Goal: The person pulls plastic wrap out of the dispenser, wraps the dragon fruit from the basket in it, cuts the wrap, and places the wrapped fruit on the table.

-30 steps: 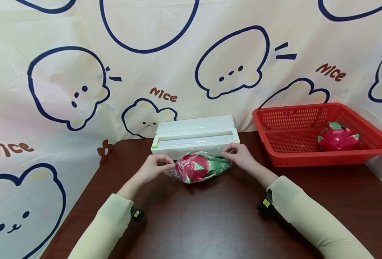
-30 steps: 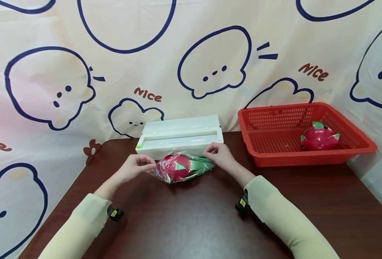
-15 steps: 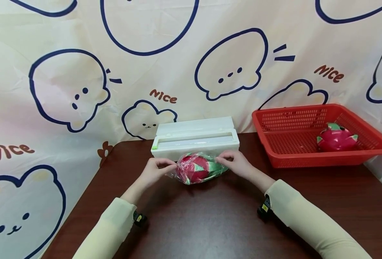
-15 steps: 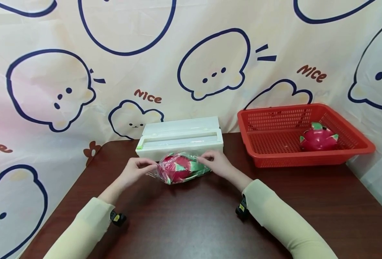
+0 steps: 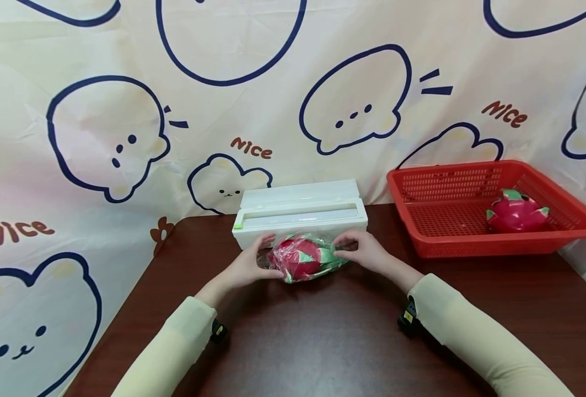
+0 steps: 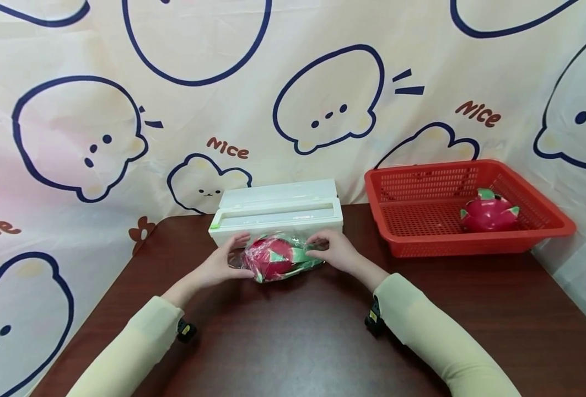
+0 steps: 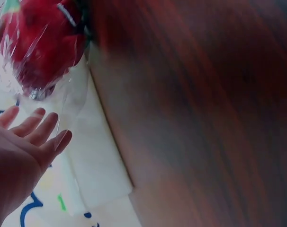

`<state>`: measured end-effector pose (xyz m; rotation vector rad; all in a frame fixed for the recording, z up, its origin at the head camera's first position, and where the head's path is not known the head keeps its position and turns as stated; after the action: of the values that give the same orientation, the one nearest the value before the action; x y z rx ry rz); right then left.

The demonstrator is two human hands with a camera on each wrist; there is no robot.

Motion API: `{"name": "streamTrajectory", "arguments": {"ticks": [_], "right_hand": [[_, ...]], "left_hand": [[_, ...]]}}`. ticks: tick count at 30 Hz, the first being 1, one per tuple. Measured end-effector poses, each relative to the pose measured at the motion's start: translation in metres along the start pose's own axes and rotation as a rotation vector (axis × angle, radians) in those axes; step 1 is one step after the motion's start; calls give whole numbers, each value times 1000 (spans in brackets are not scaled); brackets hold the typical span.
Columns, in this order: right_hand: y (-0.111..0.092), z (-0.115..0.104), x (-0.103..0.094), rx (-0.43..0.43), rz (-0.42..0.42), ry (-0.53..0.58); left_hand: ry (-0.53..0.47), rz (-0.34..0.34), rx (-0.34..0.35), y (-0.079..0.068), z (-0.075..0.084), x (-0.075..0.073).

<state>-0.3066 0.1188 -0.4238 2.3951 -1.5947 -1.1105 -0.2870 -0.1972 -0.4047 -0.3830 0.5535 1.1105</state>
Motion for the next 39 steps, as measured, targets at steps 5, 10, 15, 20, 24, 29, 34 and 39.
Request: {"name": "streamTrajectory", "arguments": {"ticks": [5, 10, 15, 20, 24, 29, 34, 39], "right_hand": [[2, -3, 5, -27, -18, 3], [1, -9, 7, -17, -31, 47], [1, -11, 10, -11, -55, 102], [0, -4, 13, -15, -85, 75], [0, -7, 12, 0, -91, 10], [1, -11, 12, 18, -116, -53], [3, -10, 13, 18, -153, -87], [4, -8, 11, 28, -154, -79]], "left_hand": [[-12, 10, 9, 4, -1, 6], [-39, -2, 20, 1, 8, 6], [-54, 26, 31, 2, 7, 5], [-73, 16, 19, 7, -2, 4], [-86, -10, 24, 8, -1, 2], [-88, -22, 25, 9, 0, 0], [-73, -28, -9, 12, 2, 0], [-76, -59, -49, 15, 3, -1]]}}
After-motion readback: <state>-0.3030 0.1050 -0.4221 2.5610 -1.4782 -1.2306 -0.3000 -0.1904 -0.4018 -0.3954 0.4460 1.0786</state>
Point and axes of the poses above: each hand's wrist, its own y-axis towards the middle knuckle, its own x-axis out of the palm, z = x × y, the point moved 1 cm from there along y, towards the middle knuckle, and after that the axes turned 6 degrees about -x, right-handed, at the moved point
